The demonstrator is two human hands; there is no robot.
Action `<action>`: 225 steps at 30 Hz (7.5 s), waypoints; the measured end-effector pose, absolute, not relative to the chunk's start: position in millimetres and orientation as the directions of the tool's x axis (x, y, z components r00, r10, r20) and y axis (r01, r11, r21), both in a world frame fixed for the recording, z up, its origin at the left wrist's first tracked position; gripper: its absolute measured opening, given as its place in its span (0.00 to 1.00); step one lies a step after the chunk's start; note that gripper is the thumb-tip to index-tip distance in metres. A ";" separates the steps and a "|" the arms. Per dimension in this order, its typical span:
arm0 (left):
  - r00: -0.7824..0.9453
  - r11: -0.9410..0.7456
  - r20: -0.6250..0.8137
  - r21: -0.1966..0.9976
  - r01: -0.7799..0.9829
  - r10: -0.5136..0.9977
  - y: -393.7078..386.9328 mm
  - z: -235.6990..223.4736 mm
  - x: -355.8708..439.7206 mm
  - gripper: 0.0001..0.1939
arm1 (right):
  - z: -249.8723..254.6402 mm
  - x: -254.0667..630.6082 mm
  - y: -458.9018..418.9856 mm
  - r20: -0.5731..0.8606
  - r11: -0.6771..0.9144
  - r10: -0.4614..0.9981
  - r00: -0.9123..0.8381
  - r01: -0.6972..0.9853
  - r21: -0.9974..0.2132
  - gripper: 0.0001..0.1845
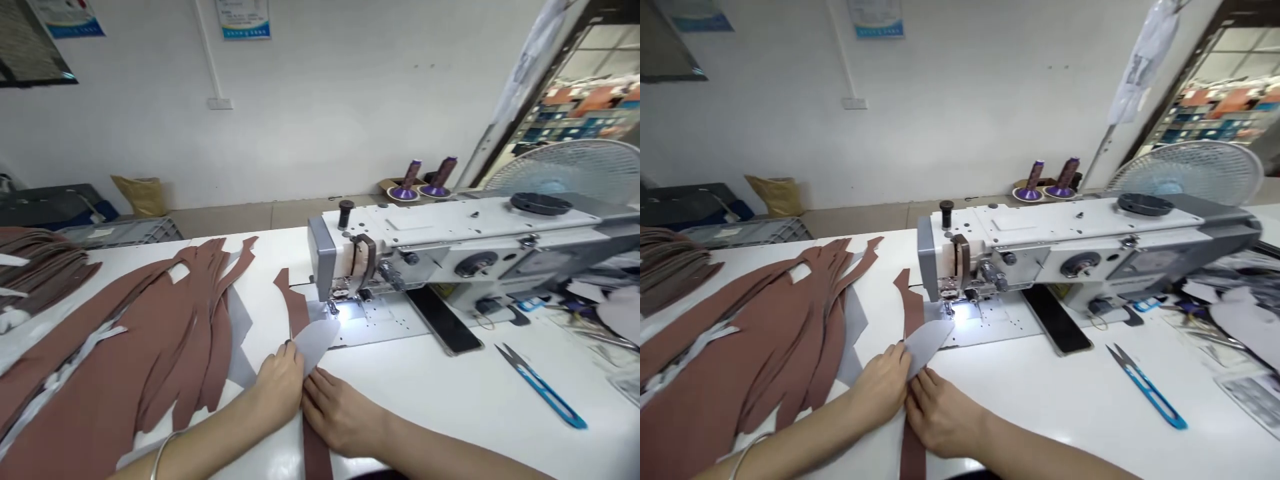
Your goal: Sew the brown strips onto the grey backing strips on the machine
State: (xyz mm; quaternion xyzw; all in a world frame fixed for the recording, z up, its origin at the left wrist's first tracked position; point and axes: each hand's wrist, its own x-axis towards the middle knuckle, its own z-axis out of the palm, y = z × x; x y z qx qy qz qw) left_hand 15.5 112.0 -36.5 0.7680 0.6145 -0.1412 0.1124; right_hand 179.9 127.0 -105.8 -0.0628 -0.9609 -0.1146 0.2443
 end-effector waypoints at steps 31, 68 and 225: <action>0.107 0.018 -0.493 0.243 0.970 0.864 189.6 -57.8 69.6 0.41 | -114.0 227.7 162.8 0.490 0.921 0.201 -0.848 0.334 0.200 0.12; 0.076 0.063 -0.367 0.355 0.933 0.927 191.2 -59.5 80.6 0.35 | -114.3 226.4 172.1 0.575 0.913 0.193 -0.795 0.360 0.192 0.09; 0.618 -0.575 0.356 -0.230 0.785 0.701 212.0 -95.3 42.6 0.13 | -109.9 203.8 194.5 0.486 0.836 0.392 -0.781 0.523 0.166 0.17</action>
